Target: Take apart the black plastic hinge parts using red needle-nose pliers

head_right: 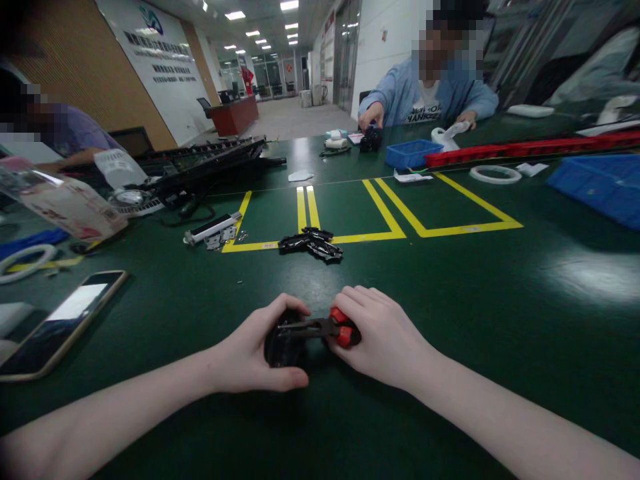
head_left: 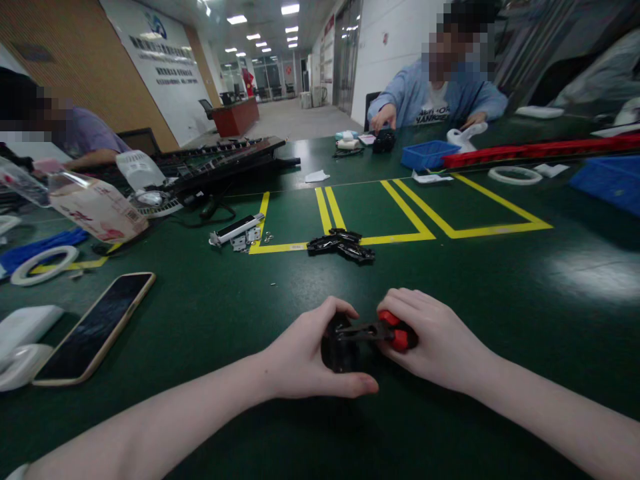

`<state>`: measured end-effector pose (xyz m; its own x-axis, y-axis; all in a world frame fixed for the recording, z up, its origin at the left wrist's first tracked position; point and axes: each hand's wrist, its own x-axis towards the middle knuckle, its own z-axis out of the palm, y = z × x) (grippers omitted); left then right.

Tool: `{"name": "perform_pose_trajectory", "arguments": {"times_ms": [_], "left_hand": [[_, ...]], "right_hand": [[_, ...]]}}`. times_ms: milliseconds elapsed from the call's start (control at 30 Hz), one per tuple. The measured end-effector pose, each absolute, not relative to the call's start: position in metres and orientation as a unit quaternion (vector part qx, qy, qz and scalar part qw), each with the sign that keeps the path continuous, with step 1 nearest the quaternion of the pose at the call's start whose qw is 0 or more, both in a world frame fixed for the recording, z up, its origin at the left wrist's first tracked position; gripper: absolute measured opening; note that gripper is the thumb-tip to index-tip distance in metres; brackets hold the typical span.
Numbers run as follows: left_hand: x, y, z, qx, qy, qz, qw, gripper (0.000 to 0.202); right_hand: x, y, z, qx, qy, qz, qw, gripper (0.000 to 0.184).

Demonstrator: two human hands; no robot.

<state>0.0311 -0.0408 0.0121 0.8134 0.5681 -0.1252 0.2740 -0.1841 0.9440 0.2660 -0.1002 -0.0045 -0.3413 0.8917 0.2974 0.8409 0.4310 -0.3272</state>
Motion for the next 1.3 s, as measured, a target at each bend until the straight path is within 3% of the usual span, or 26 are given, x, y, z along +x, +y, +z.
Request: {"name": "perform_pose_trajectory", "arguments": {"times_ms": [700, 1100, 1300], "left_hand": [[0.032, -0.040, 0.009, 0.755, 0.284, 0.137, 0.575, 0.065], [0.032, -0.042, -0.006, 0.782, 0.279, 0.207, 0.517, 0.081], [0.031, -0.040, -0.008, 0.796, 0.260, 0.228, 0.496, 0.079]], "right_hand": [[0.269, -0.095, -0.017, -0.513, -0.823, 0.013, 0.244, 0.009], [0.266, -0.093, -0.011, -0.516, -0.828, 0.039, 0.216, 0.013], [0.266, -0.092, -0.012, -0.518, -0.828, 0.062, 0.206, 0.015]]}}
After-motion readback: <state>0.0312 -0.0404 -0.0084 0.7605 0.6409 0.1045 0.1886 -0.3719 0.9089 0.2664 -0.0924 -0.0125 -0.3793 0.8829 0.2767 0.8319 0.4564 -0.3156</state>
